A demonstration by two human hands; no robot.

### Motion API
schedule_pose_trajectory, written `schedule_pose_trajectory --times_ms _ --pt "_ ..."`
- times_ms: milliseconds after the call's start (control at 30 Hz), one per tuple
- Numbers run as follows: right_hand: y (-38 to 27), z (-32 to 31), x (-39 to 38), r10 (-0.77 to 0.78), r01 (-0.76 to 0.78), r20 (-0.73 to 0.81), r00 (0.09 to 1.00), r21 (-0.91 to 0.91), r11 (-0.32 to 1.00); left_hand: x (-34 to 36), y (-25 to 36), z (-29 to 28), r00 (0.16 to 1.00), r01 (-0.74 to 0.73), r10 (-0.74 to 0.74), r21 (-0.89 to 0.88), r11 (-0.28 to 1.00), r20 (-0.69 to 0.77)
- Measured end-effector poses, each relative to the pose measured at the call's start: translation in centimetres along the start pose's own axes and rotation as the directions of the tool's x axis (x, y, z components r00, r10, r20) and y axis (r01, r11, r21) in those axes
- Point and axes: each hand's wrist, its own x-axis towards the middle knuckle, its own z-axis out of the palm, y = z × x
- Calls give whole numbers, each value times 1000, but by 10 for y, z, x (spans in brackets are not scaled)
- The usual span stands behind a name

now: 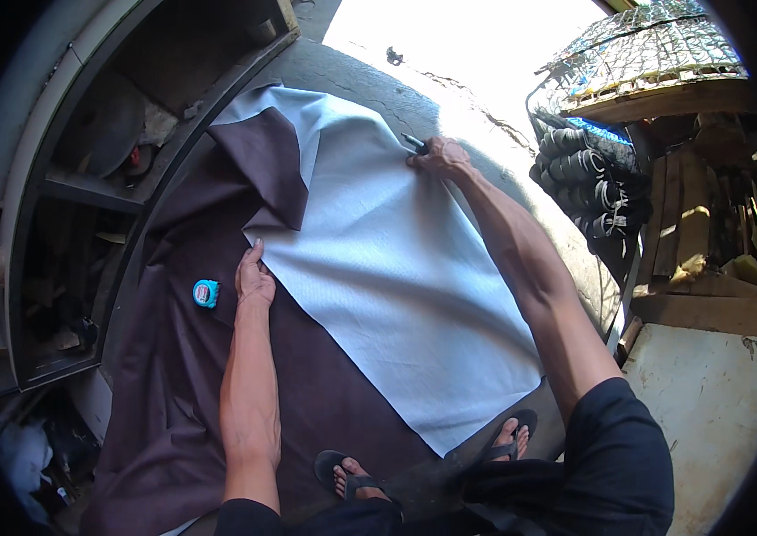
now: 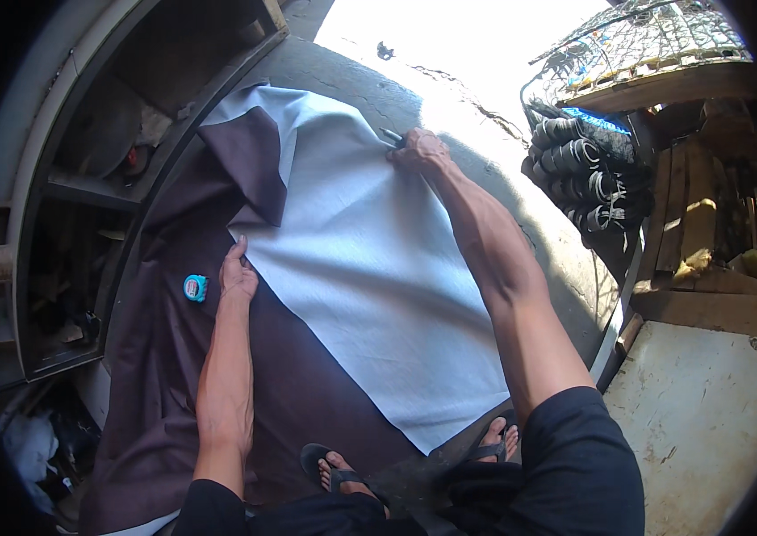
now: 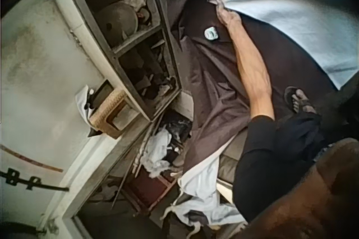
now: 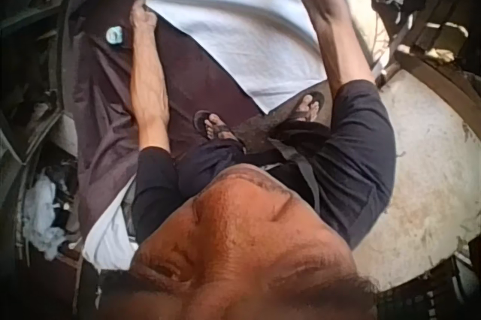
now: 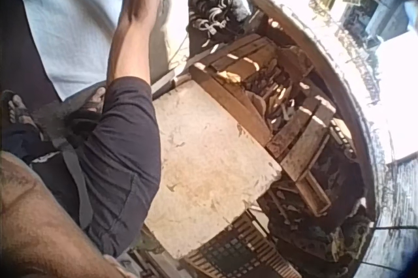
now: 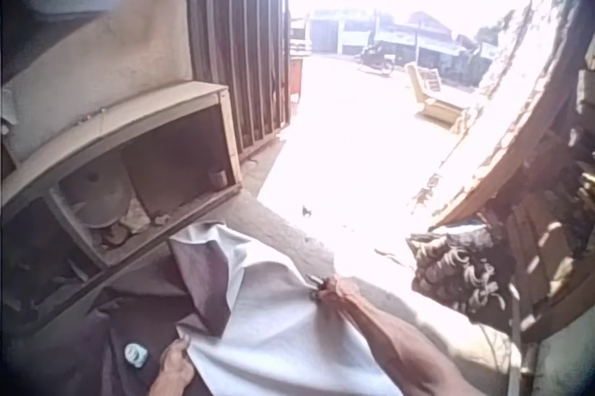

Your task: The person measures a piece of white fabric against a larger brown fabric using a tape measure and marks it with a pen. They then use a metal straightedge to draw a line and cut the fabric with shears.

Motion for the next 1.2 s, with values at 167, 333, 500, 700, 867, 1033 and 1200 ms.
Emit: schedule_pose_trajectory --times_ms 167,333,500,700,867,1033,1200 --pt "19 8 1 134 -129 -177 975 37 991 -6 -16 21 997 -68 66 -29 997 -44" --pt "25 18 -42 -131 122 -341 931 -46 991 -3 -5 19 998 -34 34 7 999 -57" --pt "110 -5 -194 143 -141 -3 990 137 980 -11 0 9 991 -73 69 30 997 111" --pt "196 22 -399 360 -364 54 931 132 922 -198 -72 28 910 243 -364 456 856 197" --pt "230 49 -442 560 -568 95 823 169 806 -343 -194 7 786 399 -619 752 525 15" --pt "251 55 -438 407 -402 19 913 203 893 -358 -214 -3 833 437 -551 548 714 54" --pt "263 52 -445 349 -348 28 937 157 924 -366 -208 2 849 249 -508 741 624 143"
